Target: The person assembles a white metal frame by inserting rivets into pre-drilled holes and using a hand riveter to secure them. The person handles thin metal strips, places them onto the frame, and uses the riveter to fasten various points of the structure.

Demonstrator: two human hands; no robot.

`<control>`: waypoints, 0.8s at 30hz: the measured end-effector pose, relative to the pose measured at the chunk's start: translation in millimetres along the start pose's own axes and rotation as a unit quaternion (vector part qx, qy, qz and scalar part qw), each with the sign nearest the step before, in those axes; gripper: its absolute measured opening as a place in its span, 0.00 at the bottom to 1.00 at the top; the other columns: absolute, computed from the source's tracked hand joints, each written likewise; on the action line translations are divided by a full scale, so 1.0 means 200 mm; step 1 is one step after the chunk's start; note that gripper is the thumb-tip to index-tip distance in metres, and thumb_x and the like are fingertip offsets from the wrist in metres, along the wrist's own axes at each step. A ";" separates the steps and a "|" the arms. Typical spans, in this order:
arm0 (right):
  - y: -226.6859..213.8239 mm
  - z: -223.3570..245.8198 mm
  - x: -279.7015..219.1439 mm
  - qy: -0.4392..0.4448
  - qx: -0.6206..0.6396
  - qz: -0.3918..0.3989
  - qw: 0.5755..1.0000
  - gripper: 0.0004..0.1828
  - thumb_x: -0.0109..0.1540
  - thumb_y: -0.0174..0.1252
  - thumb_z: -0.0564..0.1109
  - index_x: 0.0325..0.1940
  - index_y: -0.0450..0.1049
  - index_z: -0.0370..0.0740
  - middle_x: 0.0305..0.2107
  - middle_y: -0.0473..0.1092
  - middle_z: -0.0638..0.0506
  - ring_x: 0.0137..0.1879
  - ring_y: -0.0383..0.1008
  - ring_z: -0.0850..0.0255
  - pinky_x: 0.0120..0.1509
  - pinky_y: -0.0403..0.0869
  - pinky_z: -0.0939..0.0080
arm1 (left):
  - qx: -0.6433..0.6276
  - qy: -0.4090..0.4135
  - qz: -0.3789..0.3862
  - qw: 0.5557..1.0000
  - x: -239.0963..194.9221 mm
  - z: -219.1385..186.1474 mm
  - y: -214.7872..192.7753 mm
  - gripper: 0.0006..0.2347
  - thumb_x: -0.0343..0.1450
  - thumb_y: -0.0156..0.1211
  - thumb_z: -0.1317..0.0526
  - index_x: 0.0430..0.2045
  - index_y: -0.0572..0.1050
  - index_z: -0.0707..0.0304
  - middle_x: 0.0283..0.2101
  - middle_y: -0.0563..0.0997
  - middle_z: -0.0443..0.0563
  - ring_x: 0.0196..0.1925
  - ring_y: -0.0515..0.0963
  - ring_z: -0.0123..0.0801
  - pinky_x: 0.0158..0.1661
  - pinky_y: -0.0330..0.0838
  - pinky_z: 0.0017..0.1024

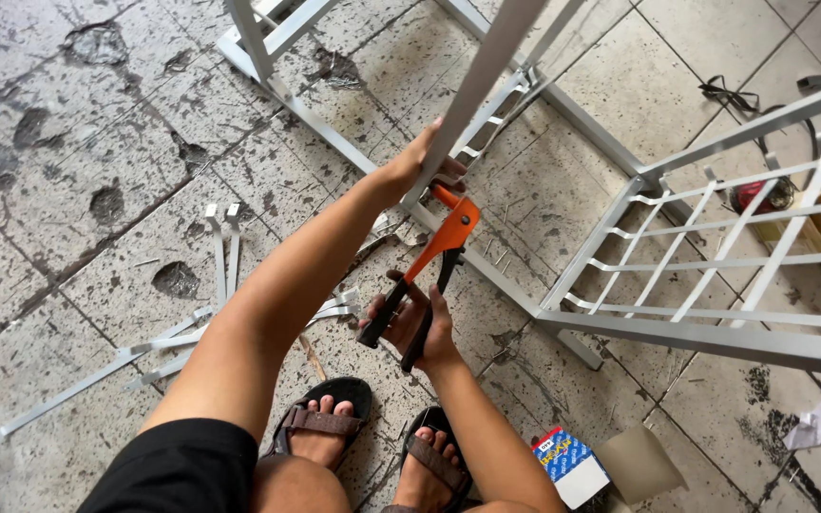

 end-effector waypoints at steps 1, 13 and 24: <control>-0.01 -0.01 0.00 -0.005 0.001 -0.002 1.000 0.42 0.61 0.52 0.76 0.68 0.69 0.48 0.43 0.75 0.32 0.53 0.77 0.40 0.66 0.73 0.36 | 0.002 -0.003 0.004 1.000 -0.01 0.02 0.01 0.38 0.66 0.42 0.31 0.37 0.81 0.78 0.34 0.84 0.72 0.34 0.88 0.53 0.31 0.82 0.37; -0.01 -0.01 0.00 0.006 -0.001 -0.017 1.000 0.39 0.62 0.51 0.74 0.68 0.69 0.48 0.43 0.75 0.34 0.54 0.77 0.41 0.66 0.73 0.36 | 0.034 0.026 -0.014 0.999 -0.06 0.01 0.00 0.37 0.72 0.36 0.34 0.35 0.82 0.77 0.35 0.85 0.66 0.38 0.88 0.46 0.38 0.82 0.33; -0.03 0.01 0.00 0.012 -0.015 -0.015 1.000 0.39 0.64 0.49 0.72 0.71 0.66 0.48 0.44 0.76 0.32 0.53 0.79 0.41 0.63 0.75 0.37 | 0.030 0.046 0.020 0.998 0.45 0.04 -0.12 0.29 0.74 0.46 0.40 0.50 0.75 0.75 0.46 0.81 0.72 0.45 0.86 0.52 0.39 0.84 0.42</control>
Point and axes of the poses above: each hand's wrist, its own x-axis towards the middle knuckle, its own y-axis out of the palm, z = x × y, the point moved 9 cm from there along x, towards the middle knuckle
